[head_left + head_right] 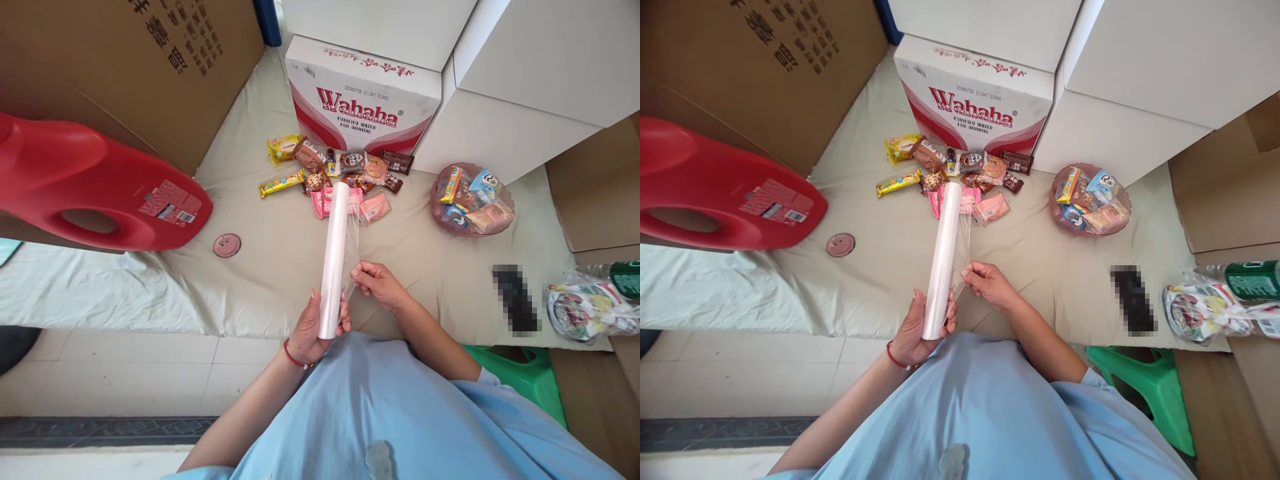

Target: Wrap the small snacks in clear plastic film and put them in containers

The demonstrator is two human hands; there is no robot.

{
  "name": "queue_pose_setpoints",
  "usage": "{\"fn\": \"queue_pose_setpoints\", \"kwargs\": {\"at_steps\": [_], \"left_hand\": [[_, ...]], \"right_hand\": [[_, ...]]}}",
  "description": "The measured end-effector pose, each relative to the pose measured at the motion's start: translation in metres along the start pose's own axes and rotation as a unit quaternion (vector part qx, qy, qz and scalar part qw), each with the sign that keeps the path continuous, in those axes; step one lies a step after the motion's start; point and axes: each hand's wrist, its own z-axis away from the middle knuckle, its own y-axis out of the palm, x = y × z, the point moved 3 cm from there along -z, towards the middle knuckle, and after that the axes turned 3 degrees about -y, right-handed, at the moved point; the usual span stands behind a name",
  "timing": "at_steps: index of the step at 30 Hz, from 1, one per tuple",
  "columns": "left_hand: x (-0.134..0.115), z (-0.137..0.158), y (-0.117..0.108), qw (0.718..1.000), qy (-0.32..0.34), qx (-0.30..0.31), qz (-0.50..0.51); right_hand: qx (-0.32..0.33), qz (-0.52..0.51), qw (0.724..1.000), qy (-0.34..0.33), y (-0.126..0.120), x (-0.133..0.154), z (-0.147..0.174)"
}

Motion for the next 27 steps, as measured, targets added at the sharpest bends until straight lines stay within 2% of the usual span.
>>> {"fn": "queue_pose_setpoints", "kwargs": {"at_steps": [3, 7, 12, 15, 18, 23, 27], "left_hand": [[0.002, -0.002, -0.001, 1.000, -0.017, 0.016, 0.002], [0.001, -0.004, 0.000, 0.998, 0.001, -0.026, -0.058], [-0.017, -0.007, 0.008, 0.985, 0.073, -0.068, -0.138], [-0.023, -0.016, 0.016, 0.989, 0.092, -0.059, -0.103], [-0.023, -0.027, 0.018, 0.991, 0.086, -0.069, -0.070], [-0.039, -0.021, -0.003, 0.973, 0.103, -0.166, -0.121], [-0.057, 0.004, -0.026, 0.969, 0.097, -0.163, -0.158]], "right_hand": [[-0.008, 0.009, 0.999, -0.036, -0.001, 0.006, 0.000], [0.006, 0.027, 0.995, -0.100, -0.002, 0.020, 0.002], [0.092, 0.072, 0.986, -0.120, 0.001, 0.028, 0.007], [0.136, 0.057, 0.981, -0.126, 0.008, 0.027, 0.011], [0.147, 0.031, 0.980, -0.128, 0.010, 0.024, 0.015], [0.097, 0.050, 0.986, -0.128, -0.012, 0.017, 0.019], [0.090, 0.118, 0.982, -0.119, -0.017, 0.004, 0.016]]}}
